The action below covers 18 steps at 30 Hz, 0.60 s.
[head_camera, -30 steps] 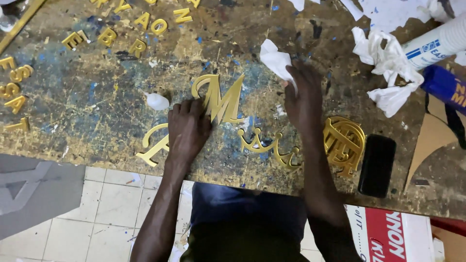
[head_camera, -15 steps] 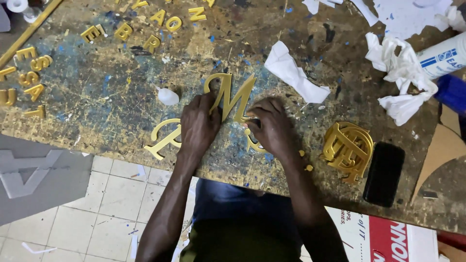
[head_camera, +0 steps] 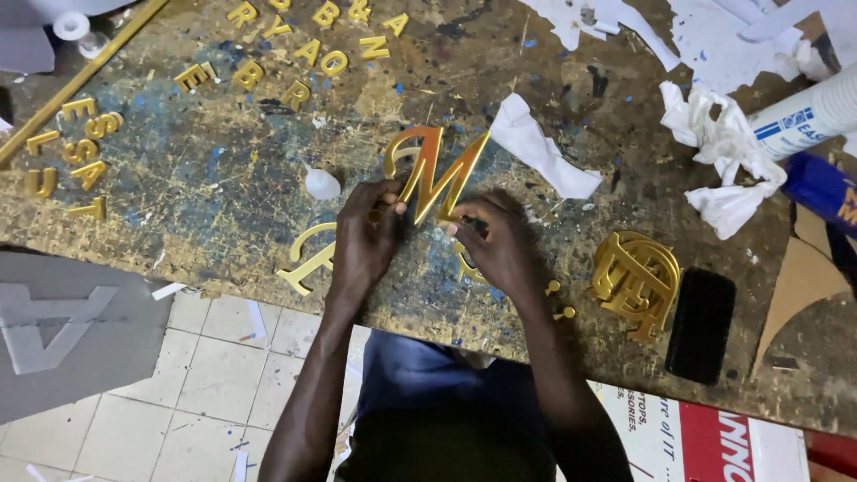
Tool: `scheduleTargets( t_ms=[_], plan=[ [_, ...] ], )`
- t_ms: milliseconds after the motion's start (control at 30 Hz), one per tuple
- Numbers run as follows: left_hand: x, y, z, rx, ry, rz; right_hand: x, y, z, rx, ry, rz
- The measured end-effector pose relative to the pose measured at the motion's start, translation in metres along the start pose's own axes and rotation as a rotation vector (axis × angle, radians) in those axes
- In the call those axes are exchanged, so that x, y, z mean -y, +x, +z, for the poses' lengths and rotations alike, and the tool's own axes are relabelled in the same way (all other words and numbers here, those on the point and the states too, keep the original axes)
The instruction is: Applying adhesive to the back of decorative gold letters and carefully pressing them onto a sign base for assembly.
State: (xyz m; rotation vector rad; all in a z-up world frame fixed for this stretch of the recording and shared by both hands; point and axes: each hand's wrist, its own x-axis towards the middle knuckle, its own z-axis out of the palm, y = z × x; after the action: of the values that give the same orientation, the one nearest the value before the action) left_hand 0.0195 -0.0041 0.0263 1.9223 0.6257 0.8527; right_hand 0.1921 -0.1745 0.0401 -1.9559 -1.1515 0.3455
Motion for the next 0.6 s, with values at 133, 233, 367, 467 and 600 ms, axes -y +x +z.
scheduleTargets(
  t_ms=[133,233,367,467,600],
  plan=[
    [-0.029,-0.021,-0.027,-0.063,-0.123,-0.098,-0.006,-0.014,0.007,0.036,0.256,0.143],
    [-0.026,-0.041,-0.041,-0.065,-0.267,-0.169,-0.011,-0.021,0.017,0.039,0.605,0.07],
    [-0.011,-0.066,-0.059,-0.211,-0.496,-0.302,-0.008,-0.025,0.042,-0.075,0.736,-0.008],
    [0.016,-0.08,-0.067,-0.307,-0.718,-0.359,0.005,-0.006,0.069,-0.004,0.69,-0.02],
    [0.077,-0.092,-0.076,-0.352,-1.196,-0.364,0.058,0.043,0.105,0.144,0.429,-0.13]
  ],
)
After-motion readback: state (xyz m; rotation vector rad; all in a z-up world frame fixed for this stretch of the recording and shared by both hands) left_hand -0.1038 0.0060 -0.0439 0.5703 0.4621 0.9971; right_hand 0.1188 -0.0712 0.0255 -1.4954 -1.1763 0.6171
